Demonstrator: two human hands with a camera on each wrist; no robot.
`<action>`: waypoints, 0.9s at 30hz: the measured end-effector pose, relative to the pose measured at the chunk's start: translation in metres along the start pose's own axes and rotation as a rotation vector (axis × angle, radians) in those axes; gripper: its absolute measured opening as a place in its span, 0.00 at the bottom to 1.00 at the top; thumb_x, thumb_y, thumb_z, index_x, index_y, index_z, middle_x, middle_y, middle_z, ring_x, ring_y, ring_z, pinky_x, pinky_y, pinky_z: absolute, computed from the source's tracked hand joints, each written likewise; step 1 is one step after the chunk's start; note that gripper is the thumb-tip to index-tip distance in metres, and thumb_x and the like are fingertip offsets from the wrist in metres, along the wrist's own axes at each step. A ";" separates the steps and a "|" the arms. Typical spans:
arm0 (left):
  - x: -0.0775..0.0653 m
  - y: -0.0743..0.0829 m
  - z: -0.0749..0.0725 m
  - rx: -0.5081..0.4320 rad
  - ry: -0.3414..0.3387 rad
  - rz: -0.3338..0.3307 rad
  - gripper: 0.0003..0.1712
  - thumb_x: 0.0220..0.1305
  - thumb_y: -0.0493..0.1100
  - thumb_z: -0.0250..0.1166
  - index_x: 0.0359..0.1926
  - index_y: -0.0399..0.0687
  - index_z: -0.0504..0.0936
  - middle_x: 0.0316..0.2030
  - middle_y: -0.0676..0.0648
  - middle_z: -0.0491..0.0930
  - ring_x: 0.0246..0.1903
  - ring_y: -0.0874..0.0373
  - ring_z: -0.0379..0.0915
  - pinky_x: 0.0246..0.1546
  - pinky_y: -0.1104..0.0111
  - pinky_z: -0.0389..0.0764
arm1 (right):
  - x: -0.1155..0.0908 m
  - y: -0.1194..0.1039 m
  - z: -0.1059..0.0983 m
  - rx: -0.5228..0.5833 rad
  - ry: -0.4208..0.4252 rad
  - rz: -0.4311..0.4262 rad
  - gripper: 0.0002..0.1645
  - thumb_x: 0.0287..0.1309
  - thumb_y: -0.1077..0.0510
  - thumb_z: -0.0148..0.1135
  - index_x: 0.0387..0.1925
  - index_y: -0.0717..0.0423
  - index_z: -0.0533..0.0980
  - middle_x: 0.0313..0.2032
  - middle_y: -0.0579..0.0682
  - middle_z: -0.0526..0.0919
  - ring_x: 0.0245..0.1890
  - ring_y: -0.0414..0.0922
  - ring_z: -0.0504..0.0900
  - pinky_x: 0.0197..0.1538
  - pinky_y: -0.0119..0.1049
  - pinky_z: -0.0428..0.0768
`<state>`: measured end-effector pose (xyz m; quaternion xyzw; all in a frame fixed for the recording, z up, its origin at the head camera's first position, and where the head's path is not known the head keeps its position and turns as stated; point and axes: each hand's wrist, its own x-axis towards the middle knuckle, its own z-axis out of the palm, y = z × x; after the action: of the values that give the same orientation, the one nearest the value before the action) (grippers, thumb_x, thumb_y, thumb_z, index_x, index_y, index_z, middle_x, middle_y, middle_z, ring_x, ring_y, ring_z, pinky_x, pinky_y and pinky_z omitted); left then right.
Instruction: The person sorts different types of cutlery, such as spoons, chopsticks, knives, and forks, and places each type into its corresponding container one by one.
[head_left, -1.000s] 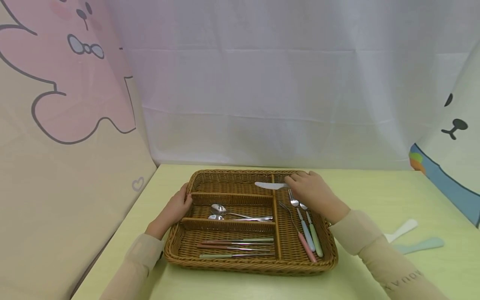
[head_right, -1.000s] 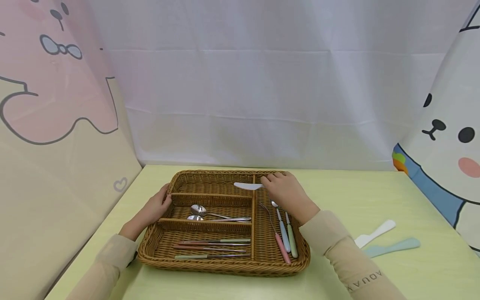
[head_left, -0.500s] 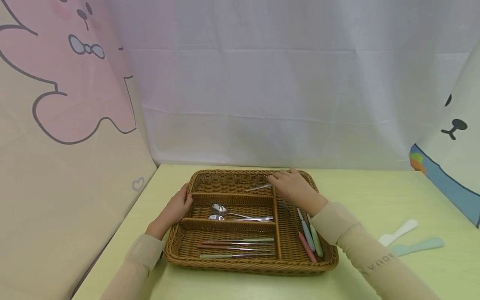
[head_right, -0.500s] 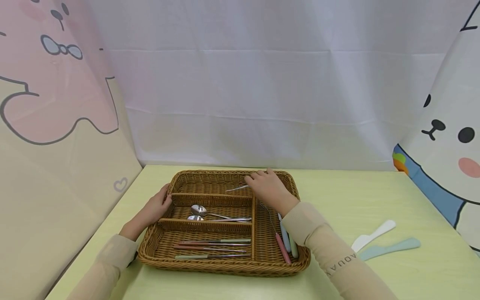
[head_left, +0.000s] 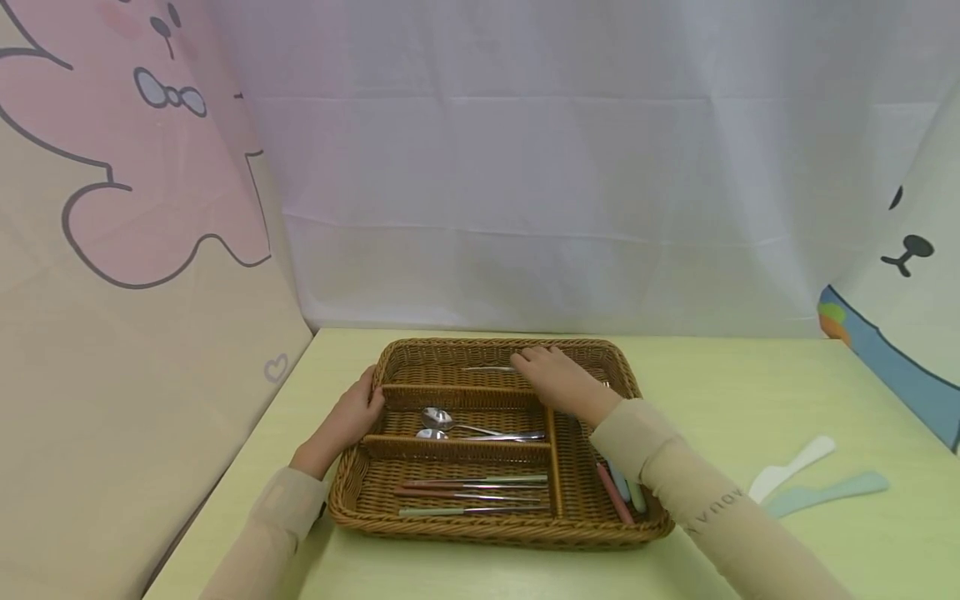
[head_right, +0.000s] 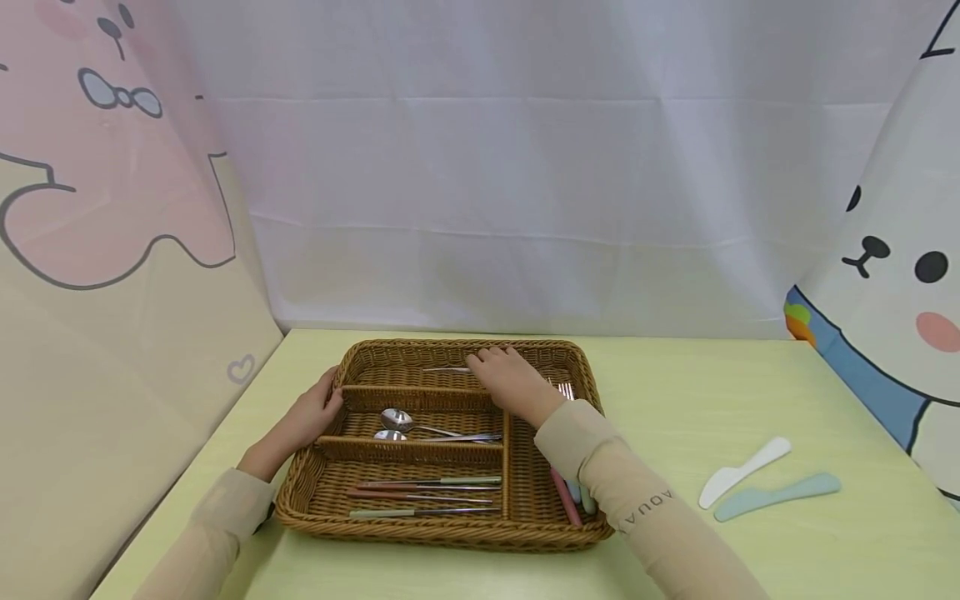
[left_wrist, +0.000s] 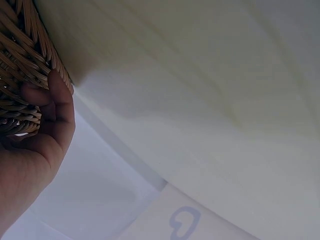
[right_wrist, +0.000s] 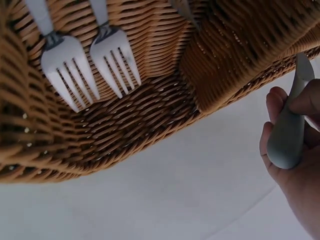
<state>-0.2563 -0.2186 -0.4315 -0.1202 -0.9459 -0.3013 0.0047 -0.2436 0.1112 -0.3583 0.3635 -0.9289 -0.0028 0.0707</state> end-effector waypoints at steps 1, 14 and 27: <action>0.000 0.000 0.000 0.001 -0.002 -0.001 0.32 0.70 0.42 0.39 0.67 0.29 0.41 0.64 0.24 0.53 0.61 0.33 0.53 0.58 0.41 0.63 | 0.002 -0.001 0.001 0.008 -0.015 0.002 0.26 0.52 0.72 0.57 0.54 0.63 0.66 0.51 0.61 0.76 0.51 0.56 0.74 0.56 0.54 0.73; 0.001 -0.002 0.001 -0.013 0.004 0.016 0.32 0.70 0.42 0.39 0.68 0.29 0.42 0.64 0.25 0.54 0.60 0.34 0.55 0.57 0.41 0.64 | 0.020 -0.012 0.011 0.237 -0.131 0.086 0.33 0.57 0.76 0.47 0.64 0.61 0.58 0.60 0.63 0.69 0.56 0.55 0.71 0.59 0.48 0.72; 0.002 -0.002 0.001 -0.012 0.005 0.020 0.32 0.70 0.41 0.39 0.67 0.29 0.42 0.64 0.25 0.54 0.61 0.34 0.53 0.58 0.41 0.63 | 0.033 -0.013 0.027 0.221 -0.183 0.060 0.26 0.50 0.75 0.57 0.52 0.58 0.71 0.52 0.57 0.76 0.52 0.53 0.73 0.60 0.53 0.69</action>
<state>-0.2583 -0.2194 -0.4338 -0.1288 -0.9429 -0.3071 0.0093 -0.2623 0.0779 -0.3816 0.3392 -0.9367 0.0683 -0.0544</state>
